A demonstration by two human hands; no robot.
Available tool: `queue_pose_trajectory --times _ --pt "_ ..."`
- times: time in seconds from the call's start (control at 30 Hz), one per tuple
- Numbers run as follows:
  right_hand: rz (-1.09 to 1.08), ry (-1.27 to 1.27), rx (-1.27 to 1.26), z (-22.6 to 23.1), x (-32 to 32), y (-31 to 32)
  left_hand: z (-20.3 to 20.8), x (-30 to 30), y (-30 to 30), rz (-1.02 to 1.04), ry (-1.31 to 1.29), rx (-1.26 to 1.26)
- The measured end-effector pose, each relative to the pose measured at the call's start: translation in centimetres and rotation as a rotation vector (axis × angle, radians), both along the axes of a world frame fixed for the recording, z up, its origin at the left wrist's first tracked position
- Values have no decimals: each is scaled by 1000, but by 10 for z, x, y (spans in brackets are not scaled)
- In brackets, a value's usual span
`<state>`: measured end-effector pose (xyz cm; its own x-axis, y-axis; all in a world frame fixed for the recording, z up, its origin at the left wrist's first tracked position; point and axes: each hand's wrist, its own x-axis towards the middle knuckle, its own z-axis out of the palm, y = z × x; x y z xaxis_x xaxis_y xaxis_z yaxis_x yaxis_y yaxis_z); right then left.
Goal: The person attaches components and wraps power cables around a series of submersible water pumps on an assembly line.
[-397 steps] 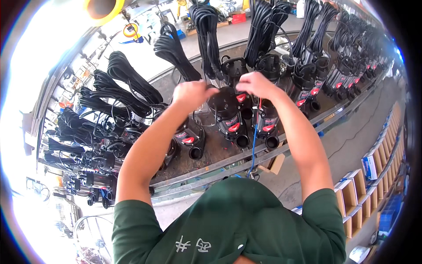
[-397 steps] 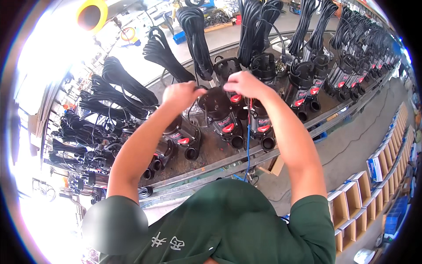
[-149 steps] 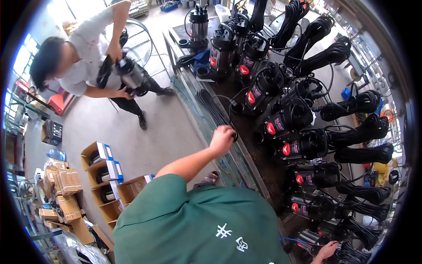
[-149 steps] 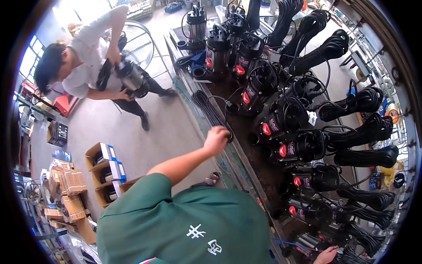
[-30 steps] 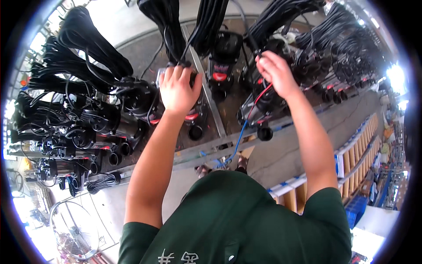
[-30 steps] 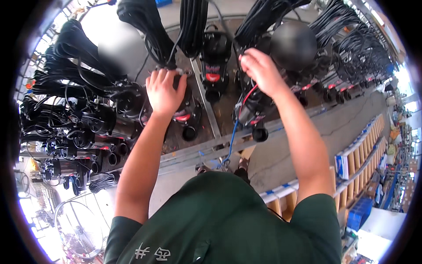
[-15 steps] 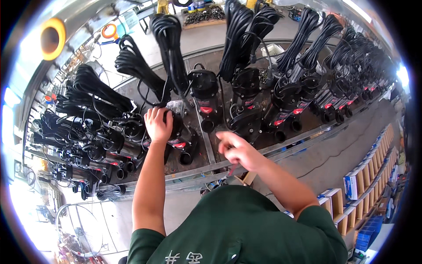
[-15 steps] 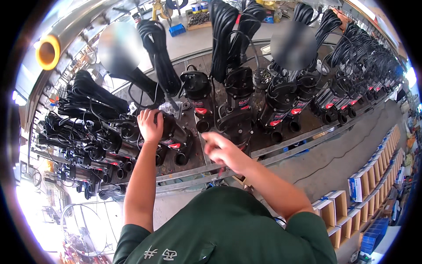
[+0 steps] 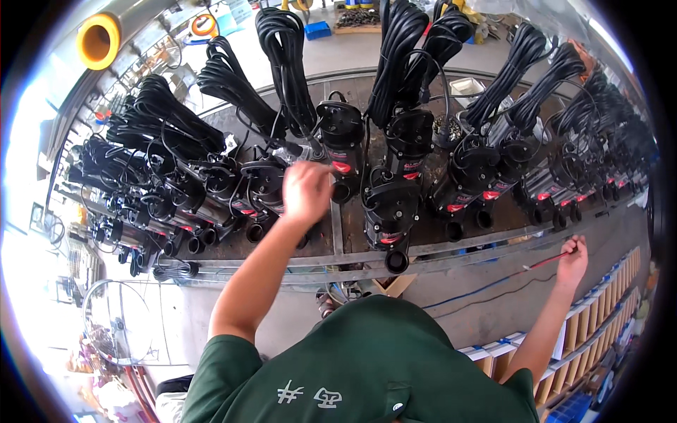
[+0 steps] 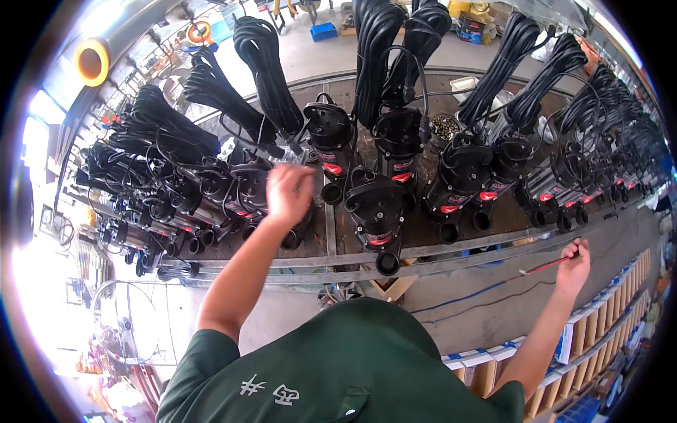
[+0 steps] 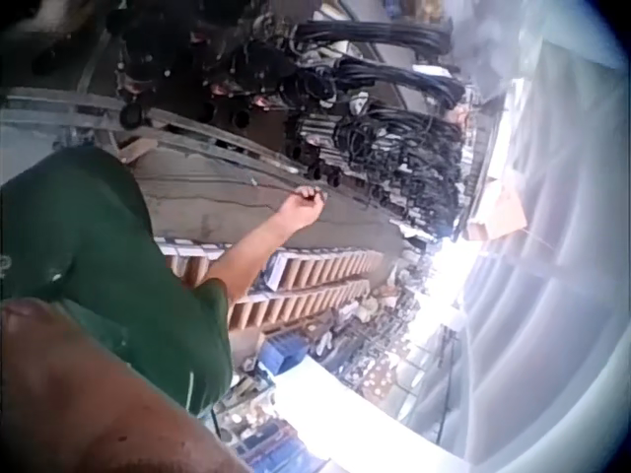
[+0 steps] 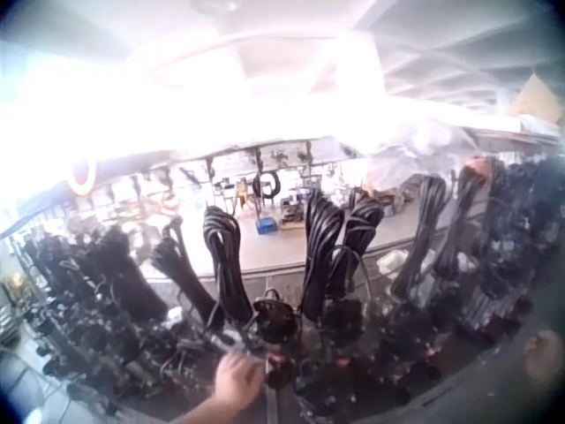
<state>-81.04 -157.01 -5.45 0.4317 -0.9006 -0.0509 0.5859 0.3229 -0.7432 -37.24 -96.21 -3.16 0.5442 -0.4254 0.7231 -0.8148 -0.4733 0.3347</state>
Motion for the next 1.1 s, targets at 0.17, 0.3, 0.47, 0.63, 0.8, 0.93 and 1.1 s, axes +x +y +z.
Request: queue_pose_trajectory --times 0.17,0.3,0.47,0.63,0.8,0.93,1.1 --pt "271 -46 -69 36 105 41 -34 52 -105 -35 1672 -616" --pt "426 -42 -127 45 167 104 -20 56 -131 -72 1244 -476" --pt "625 -59 -168 53 196 166 -36 48 -86 -209 859 82" --pt "740 -11 -209 73 241 205 -80 95 -44 -236 297 589" --pt "782 88 -229 81 263 219 30 33 -104 -38 443 89" --pt "741 73 -253 74 278 225 85 -3 -168 -411 592 -62" --pt "717 -7 -169 87 276 239 65 30 -240 -304 855 -295"
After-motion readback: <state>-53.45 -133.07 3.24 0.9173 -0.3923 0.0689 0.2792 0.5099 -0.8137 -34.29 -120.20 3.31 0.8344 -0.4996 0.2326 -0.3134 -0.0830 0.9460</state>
